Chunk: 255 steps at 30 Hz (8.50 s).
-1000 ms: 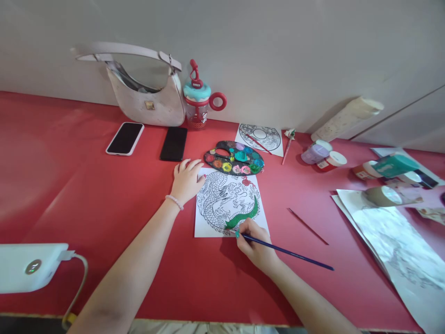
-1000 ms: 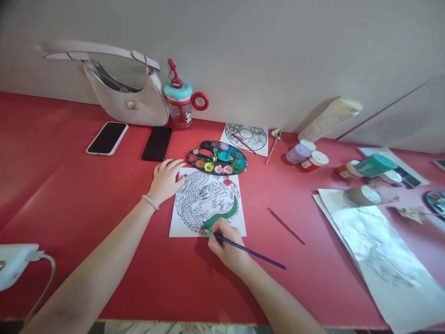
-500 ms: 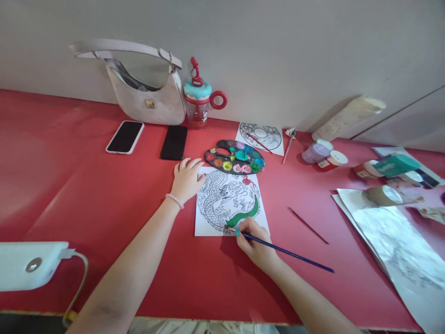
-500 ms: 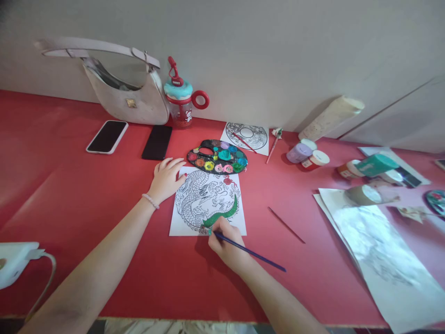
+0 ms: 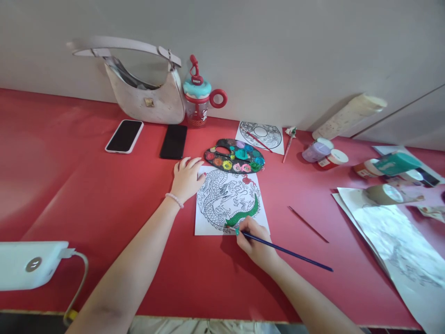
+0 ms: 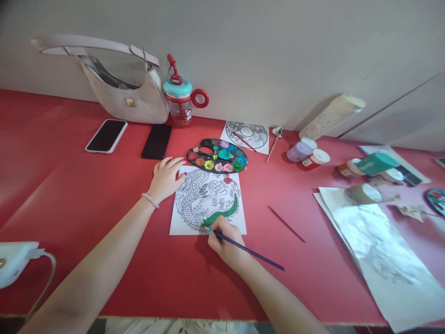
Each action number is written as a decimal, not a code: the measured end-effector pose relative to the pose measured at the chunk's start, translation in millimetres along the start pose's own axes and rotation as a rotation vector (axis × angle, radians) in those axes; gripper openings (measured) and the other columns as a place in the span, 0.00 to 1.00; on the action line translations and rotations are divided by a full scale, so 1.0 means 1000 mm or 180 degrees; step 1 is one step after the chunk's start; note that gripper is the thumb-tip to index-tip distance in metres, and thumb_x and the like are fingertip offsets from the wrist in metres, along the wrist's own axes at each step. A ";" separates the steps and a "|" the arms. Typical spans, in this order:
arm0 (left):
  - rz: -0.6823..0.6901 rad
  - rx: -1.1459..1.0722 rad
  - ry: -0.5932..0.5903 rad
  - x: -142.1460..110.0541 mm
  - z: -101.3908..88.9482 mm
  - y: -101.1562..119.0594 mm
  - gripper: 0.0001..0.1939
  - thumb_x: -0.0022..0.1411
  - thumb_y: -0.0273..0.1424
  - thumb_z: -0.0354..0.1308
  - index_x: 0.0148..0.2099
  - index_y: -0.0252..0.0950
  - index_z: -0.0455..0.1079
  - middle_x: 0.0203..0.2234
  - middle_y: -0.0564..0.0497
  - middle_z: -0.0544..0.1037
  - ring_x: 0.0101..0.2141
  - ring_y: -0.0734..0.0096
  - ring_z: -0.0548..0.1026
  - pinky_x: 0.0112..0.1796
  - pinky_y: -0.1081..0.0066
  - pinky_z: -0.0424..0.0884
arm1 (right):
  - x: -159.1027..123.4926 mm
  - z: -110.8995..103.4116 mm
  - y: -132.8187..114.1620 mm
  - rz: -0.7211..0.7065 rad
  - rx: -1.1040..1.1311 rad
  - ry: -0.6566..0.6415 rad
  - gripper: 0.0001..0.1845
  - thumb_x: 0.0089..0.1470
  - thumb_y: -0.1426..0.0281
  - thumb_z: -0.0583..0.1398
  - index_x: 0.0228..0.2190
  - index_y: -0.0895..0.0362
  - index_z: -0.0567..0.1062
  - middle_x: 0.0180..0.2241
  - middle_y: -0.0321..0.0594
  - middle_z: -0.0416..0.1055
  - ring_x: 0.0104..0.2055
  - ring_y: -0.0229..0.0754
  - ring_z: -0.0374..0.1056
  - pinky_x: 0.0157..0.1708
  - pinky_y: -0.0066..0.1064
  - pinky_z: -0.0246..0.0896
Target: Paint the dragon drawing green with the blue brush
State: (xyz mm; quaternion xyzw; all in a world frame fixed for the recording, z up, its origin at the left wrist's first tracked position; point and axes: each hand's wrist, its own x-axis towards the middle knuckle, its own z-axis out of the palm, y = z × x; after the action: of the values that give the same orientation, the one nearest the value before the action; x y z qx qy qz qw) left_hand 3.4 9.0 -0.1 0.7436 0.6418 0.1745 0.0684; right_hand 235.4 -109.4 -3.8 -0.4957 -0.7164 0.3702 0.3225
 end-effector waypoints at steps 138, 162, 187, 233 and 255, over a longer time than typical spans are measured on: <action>0.0021 -0.0016 0.0004 0.000 0.000 -0.001 0.21 0.66 0.31 0.56 0.60 0.34 0.68 0.60 0.48 0.70 0.60 0.47 0.61 0.60 0.45 0.57 | 0.003 -0.004 -0.004 0.0178 0.0082 -0.0098 0.07 0.46 0.74 0.52 0.23 0.52 0.57 0.17 0.27 0.54 0.18 0.32 0.49 0.17 0.24 0.46; 0.0025 -0.0074 0.0035 0.000 0.001 -0.001 0.21 0.65 0.32 0.53 0.59 0.39 0.68 0.60 0.47 0.70 0.60 0.47 0.61 0.59 0.46 0.55 | 0.004 -0.005 -0.007 0.0325 0.0157 -0.0093 0.07 0.45 0.73 0.54 0.23 0.52 0.58 0.16 0.28 0.55 0.18 0.33 0.49 0.18 0.25 0.47; 0.0026 -0.0079 0.0028 0.000 0.001 -0.001 0.20 0.65 0.31 0.53 0.59 0.38 0.68 0.60 0.47 0.70 0.60 0.47 0.61 0.59 0.46 0.55 | 0.002 -0.011 -0.001 0.0170 0.0399 0.0460 0.05 0.49 0.71 0.58 0.26 0.52 0.64 0.19 0.30 0.62 0.19 0.34 0.56 0.19 0.26 0.54; 0.0000 -0.0033 -0.0018 0.000 -0.001 -0.001 0.20 0.66 0.31 0.55 0.59 0.36 0.68 0.61 0.49 0.70 0.61 0.47 0.61 0.59 0.45 0.57 | 0.122 -0.058 0.051 0.0281 -0.0194 0.2070 0.04 0.48 0.71 0.59 0.25 0.54 0.66 0.23 0.32 0.65 0.25 0.37 0.61 0.26 0.29 0.56; 0.0013 -0.0036 -0.0023 0.001 -0.001 -0.002 0.20 0.66 0.31 0.56 0.59 0.37 0.68 0.60 0.50 0.70 0.60 0.49 0.61 0.59 0.46 0.57 | 0.026 -0.019 0.004 -0.0394 0.0037 0.0975 0.07 0.46 0.76 0.57 0.27 0.53 0.66 0.21 0.31 0.67 0.19 0.34 0.61 0.19 0.25 0.58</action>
State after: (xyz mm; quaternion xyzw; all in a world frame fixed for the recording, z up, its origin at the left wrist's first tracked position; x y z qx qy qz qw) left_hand 1.3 10.5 0.5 0.7451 0.6390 0.1757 0.0745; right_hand 245.3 -79.5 5.4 -0.4995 -0.6858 0.2738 0.4530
